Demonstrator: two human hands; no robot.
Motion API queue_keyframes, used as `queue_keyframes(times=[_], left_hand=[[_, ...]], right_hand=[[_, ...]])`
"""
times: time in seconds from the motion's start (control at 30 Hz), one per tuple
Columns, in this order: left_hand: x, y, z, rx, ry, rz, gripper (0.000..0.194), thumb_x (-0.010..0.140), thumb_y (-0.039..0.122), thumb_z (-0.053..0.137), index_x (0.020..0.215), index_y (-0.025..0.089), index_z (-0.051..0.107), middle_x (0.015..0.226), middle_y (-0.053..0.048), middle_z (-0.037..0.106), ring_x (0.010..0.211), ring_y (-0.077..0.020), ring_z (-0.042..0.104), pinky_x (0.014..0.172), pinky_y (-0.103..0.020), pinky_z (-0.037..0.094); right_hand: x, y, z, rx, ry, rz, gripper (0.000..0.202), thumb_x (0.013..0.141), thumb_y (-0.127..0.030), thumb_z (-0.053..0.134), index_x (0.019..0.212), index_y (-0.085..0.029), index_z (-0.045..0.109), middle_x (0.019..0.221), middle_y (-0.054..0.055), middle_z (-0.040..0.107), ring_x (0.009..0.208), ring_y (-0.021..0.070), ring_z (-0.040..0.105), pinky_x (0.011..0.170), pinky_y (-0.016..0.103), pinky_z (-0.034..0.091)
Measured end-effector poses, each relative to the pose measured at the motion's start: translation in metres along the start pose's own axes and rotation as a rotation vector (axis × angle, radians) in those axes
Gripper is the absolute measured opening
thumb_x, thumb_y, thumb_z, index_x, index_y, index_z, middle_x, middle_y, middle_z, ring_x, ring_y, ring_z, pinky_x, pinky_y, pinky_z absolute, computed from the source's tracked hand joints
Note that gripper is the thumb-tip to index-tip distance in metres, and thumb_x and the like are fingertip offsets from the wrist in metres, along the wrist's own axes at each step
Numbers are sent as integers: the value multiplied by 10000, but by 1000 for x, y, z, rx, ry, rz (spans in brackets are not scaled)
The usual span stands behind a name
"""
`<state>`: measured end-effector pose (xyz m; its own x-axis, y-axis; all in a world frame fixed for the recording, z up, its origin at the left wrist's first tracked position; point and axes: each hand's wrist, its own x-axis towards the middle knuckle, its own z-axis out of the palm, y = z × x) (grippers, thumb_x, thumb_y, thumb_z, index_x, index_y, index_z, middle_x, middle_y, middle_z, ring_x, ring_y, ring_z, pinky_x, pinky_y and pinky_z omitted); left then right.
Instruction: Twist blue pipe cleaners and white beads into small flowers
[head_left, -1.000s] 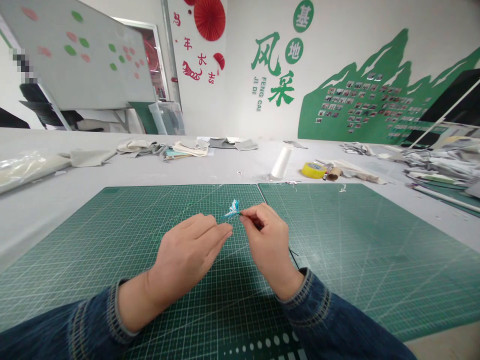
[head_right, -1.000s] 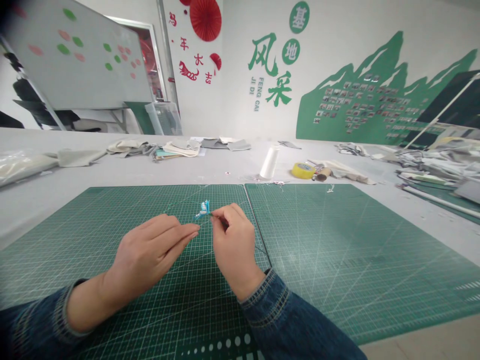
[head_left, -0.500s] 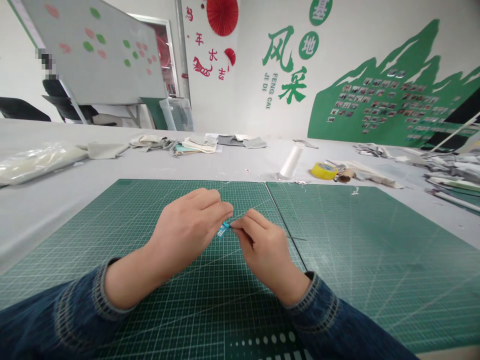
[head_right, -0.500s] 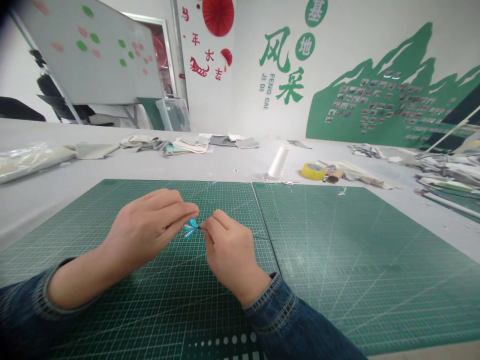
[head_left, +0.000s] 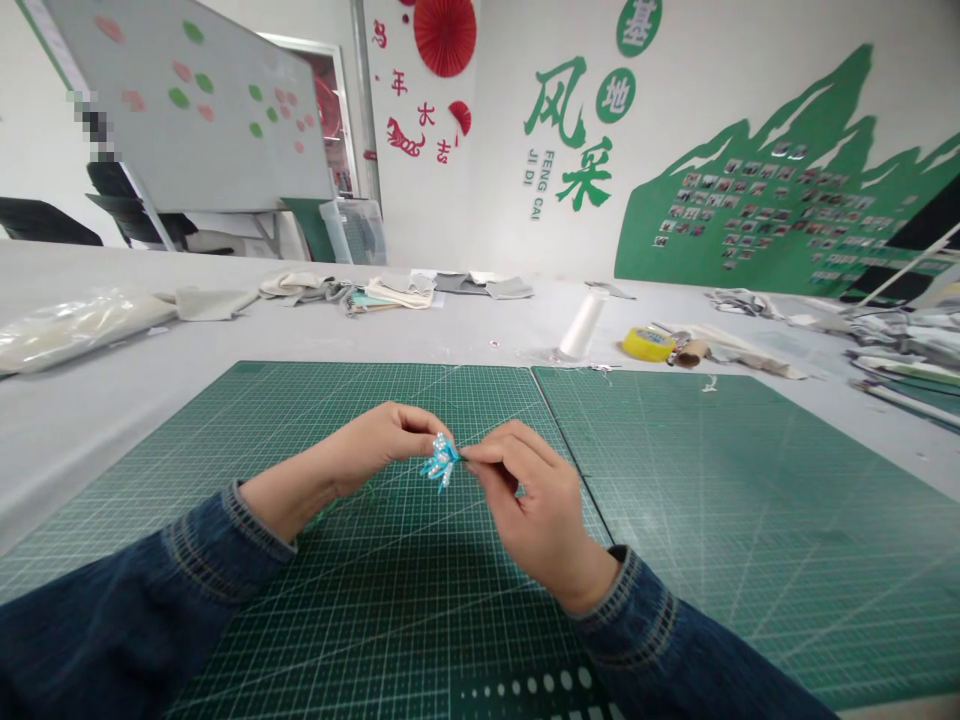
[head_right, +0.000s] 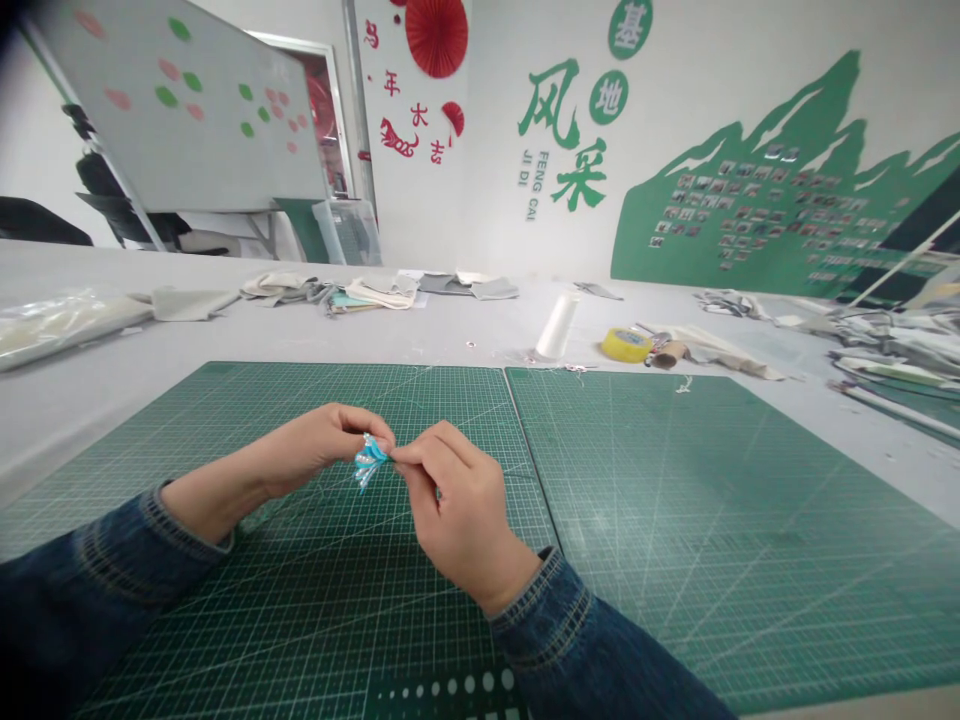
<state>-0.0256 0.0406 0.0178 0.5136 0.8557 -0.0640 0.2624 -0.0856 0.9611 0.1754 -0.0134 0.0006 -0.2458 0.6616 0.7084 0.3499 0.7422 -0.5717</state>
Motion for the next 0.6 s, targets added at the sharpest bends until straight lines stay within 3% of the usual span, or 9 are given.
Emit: queue_keyframes(times=[0.2, 0.3, 0.4, 0.47, 0.6], left_hand=[[-1, -9, 21, -248, -51, -118, 185, 780, 345, 677, 764, 163, 704, 595, 37, 455, 527, -89, 271, 504, -237, 207], [0, -11, 28, -414, -82, -124, 255, 762, 403, 723, 771, 151, 686, 600, 50, 416, 514, -72, 223, 488, -235, 167], [0, -12, 38, -463, -33, -125, 247, 775, 395, 716, 792, 151, 681, 641, 36, 479, 501, -63, 238, 474, -230, 168], [0, -11, 45, -382, 49, -102, 220, 795, 379, 702, 814, 161, 695, 682, 16, 551, 509, -67, 302, 477, -224, 210], [-7, -4, 54, 70, 231, 87, 154, 866, 335, 643, 829, 211, 726, 776, -5, 677, 706, -133, 562, 658, -263, 423]], right_hand=[[2, -1, -3, 19, 149, 71, 157, 907, -88, 568, 886, -210, 665, 811, 10, 618, 736, 146, 583, 649, 303, 474], [5, 1, -3, 41, 190, 167, 140, 889, -103, 593, 846, -212, 670, 794, 6, 623, 731, 150, 582, 644, 302, 465], [7, 5, -4, 75, 244, 290, 105, 870, -139, 620, 823, -217, 671, 773, 0, 618, 711, 152, 576, 633, 300, 457], [8, 10, -5, 96, 286, 370, 75, 860, -165, 630, 824, -217, 672, 766, 0, 624, 702, 154, 576, 633, 301, 458], [9, 18, -6, 86, 336, 486, 50, 854, -197, 628, 846, -211, 676, 792, 13, 670, 724, 168, 602, 668, 318, 475]])
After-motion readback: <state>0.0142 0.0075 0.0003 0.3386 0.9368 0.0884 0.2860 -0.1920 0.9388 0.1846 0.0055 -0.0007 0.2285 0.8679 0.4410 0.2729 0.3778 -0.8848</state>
